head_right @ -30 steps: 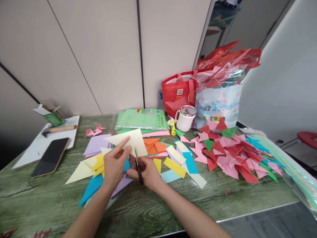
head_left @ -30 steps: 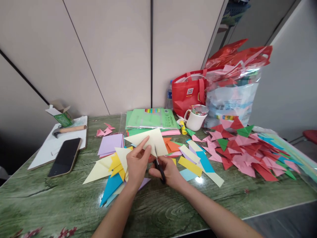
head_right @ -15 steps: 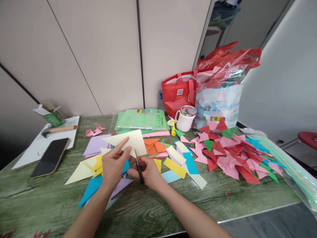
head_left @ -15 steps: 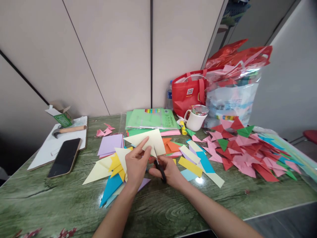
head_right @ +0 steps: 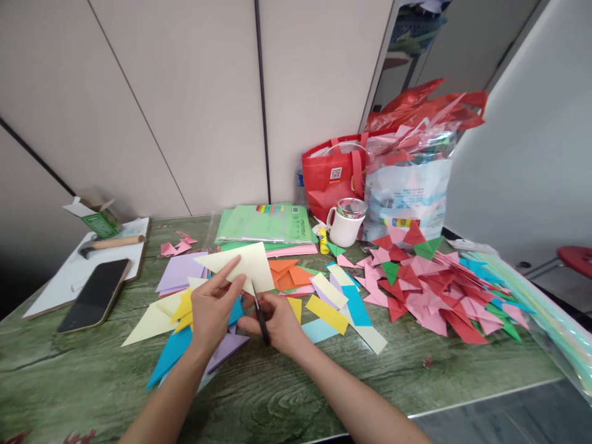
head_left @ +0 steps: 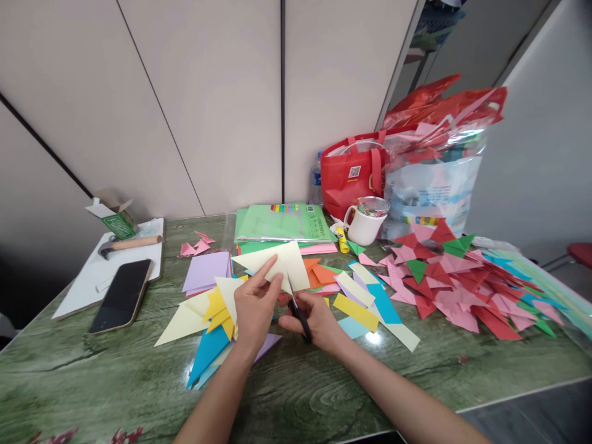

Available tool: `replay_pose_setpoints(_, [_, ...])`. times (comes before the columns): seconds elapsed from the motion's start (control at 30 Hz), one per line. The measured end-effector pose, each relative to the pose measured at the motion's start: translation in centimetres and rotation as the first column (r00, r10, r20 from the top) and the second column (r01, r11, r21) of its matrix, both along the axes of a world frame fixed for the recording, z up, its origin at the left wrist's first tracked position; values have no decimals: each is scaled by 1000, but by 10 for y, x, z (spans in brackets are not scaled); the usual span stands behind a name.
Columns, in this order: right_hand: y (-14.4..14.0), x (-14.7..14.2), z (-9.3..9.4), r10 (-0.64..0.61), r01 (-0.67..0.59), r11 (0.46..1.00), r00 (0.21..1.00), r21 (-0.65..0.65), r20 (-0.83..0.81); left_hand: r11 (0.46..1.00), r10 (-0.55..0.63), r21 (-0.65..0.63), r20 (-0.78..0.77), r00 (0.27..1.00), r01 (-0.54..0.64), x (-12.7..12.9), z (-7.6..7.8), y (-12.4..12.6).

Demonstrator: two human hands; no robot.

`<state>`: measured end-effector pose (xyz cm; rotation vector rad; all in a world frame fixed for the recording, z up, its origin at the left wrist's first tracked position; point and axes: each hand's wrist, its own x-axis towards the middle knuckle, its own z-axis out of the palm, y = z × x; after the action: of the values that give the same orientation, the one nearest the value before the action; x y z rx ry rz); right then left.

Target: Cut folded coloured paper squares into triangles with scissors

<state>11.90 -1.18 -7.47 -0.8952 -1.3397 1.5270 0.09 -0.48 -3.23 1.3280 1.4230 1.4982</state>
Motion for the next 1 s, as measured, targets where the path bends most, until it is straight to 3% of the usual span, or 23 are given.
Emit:
replay_pose_setpoints(0.23, [0, -1, 0, -19, 20, 1000, 1000, -15, 3, 1000, -6, -6, 39, 999, 7, 0, 0, 0])
replay_pose_setpoints(0.63, [0, -2, 1, -57, 58, 997, 998, -59, 10, 1000, -28, 3, -31, 999, 28, 1, -3, 0])
replay_pose_setpoints(0.8, [1, 1, 10, -86, 87, 996, 994, -11, 69, 996, -80, -38, -49, 996, 78, 3, 1, -2])
replay_pose_setpoints(1.0, [2, 2, 5, -101, 100, 995, 993, 10, 62, 993, -102, -62, -61, 993, 98, 4, 1, -2])
